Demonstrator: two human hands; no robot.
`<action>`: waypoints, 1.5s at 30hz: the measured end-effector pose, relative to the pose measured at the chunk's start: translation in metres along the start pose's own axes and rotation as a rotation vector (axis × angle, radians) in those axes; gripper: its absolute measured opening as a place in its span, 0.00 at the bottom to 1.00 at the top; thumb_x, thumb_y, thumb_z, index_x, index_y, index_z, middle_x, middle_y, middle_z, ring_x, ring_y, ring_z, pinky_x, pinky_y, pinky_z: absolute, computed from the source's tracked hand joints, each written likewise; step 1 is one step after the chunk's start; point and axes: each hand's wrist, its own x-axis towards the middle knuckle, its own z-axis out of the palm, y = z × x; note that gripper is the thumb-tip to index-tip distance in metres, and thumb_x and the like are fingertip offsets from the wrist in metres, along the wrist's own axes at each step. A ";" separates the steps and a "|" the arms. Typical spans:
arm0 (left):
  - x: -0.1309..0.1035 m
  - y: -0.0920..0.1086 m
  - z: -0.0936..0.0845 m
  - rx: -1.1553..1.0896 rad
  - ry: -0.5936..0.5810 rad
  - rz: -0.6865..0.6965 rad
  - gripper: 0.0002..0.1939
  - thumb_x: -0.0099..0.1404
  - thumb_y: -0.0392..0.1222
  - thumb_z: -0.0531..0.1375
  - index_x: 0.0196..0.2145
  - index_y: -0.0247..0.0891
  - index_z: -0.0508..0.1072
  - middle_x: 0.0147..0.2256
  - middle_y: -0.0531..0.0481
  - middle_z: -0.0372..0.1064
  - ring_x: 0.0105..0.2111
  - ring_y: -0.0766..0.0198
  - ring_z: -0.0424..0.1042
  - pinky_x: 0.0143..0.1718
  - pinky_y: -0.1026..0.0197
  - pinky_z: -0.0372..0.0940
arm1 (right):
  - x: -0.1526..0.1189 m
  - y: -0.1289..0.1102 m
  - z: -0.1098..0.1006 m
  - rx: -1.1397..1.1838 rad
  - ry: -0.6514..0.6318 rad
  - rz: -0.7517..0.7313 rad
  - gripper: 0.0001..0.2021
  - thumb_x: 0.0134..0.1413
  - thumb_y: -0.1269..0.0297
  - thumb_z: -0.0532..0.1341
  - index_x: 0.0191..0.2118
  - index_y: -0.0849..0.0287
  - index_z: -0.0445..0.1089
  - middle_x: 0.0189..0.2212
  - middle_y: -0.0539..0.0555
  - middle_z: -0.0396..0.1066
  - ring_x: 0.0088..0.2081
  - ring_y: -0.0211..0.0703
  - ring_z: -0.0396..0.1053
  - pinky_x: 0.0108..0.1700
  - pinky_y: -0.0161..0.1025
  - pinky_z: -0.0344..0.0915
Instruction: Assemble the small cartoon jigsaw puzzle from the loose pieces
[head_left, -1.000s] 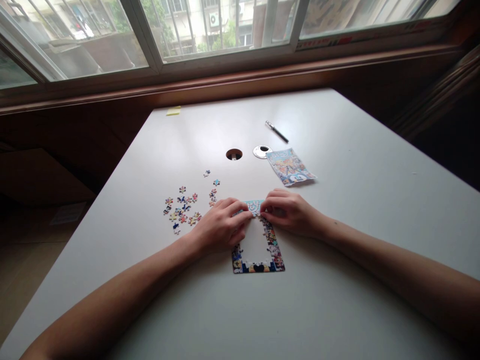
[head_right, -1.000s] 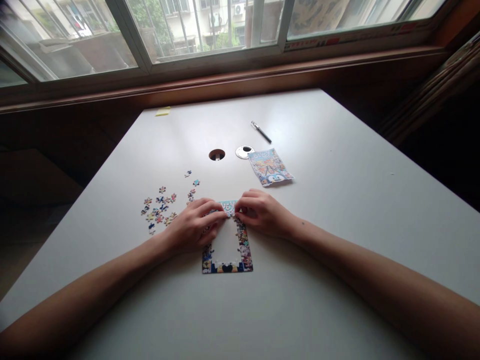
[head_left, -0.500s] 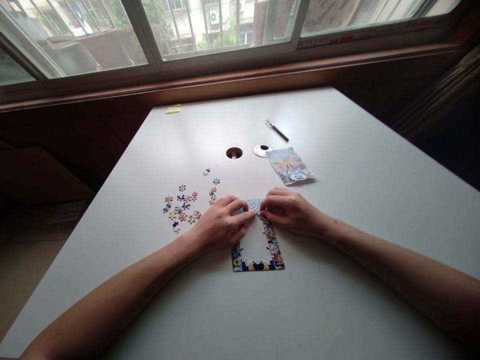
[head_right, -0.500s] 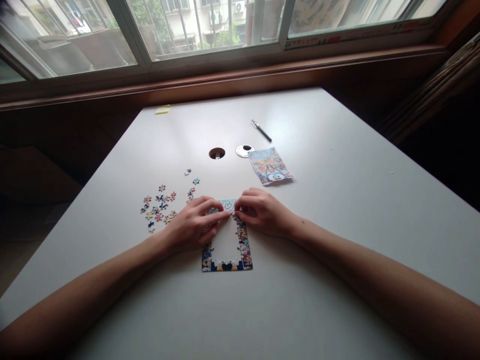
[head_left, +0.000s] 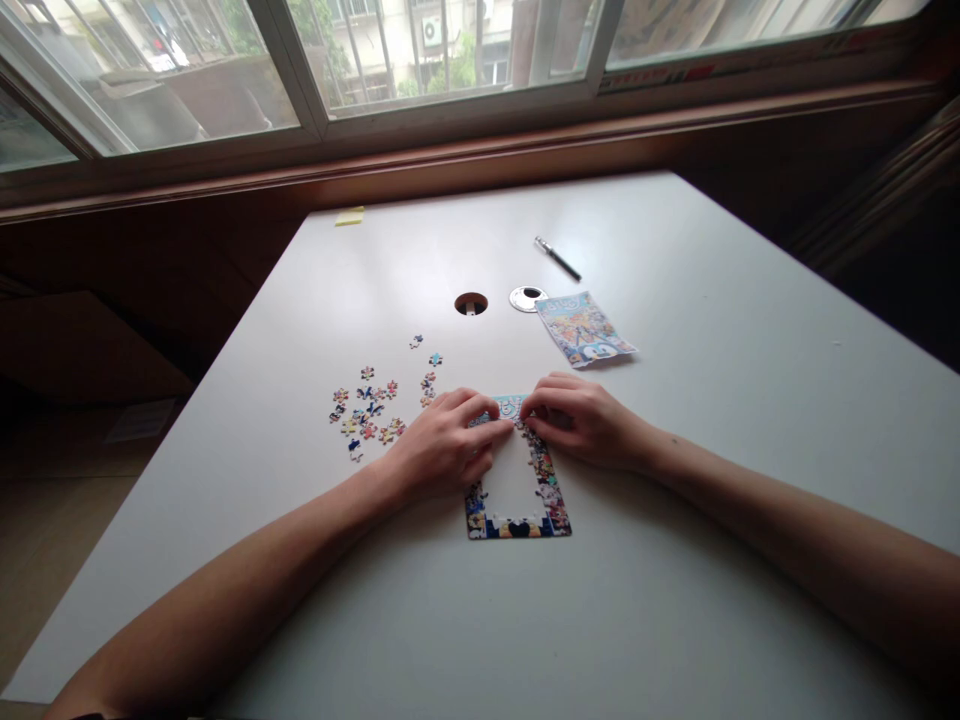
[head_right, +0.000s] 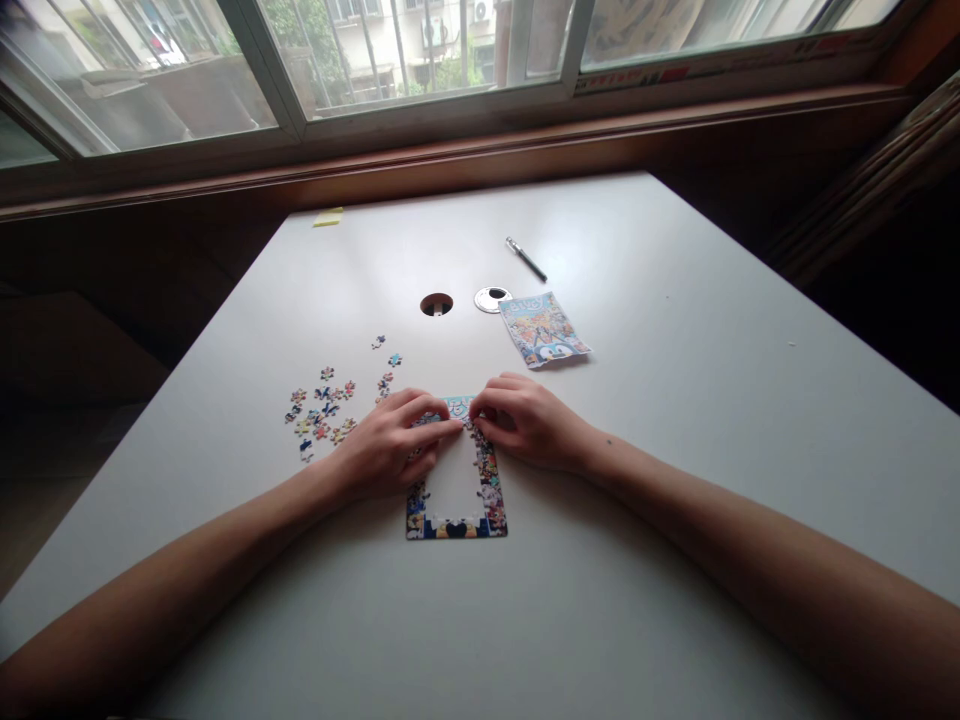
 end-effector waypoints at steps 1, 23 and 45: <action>0.000 0.000 0.000 0.000 -0.002 0.000 0.17 0.66 0.37 0.56 0.52 0.40 0.71 0.48 0.43 0.68 0.48 0.55 0.65 0.49 0.49 0.66 | 0.000 0.000 0.000 0.000 0.001 -0.003 0.05 0.57 0.71 0.60 0.38 0.58 0.73 0.28 0.52 0.68 0.32 0.41 0.64 0.36 0.39 0.62; 0.000 0.000 0.000 0.004 -0.023 -0.012 0.19 0.65 0.36 0.57 0.53 0.41 0.70 0.49 0.44 0.68 0.49 0.55 0.65 0.51 0.49 0.65 | -0.004 0.001 0.000 -0.023 0.039 -0.054 0.12 0.56 0.76 0.59 0.37 0.52 0.75 0.36 0.54 0.66 0.38 0.43 0.64 0.39 0.42 0.66; 0.001 0.001 0.001 0.000 -0.017 -0.033 0.17 0.67 0.36 0.55 0.53 0.38 0.68 0.48 0.43 0.68 0.49 0.54 0.65 0.51 0.50 0.65 | -0.004 -0.001 0.000 -0.045 0.007 -0.071 0.15 0.54 0.80 0.56 0.39 0.54 0.74 0.37 0.55 0.68 0.39 0.45 0.64 0.40 0.42 0.65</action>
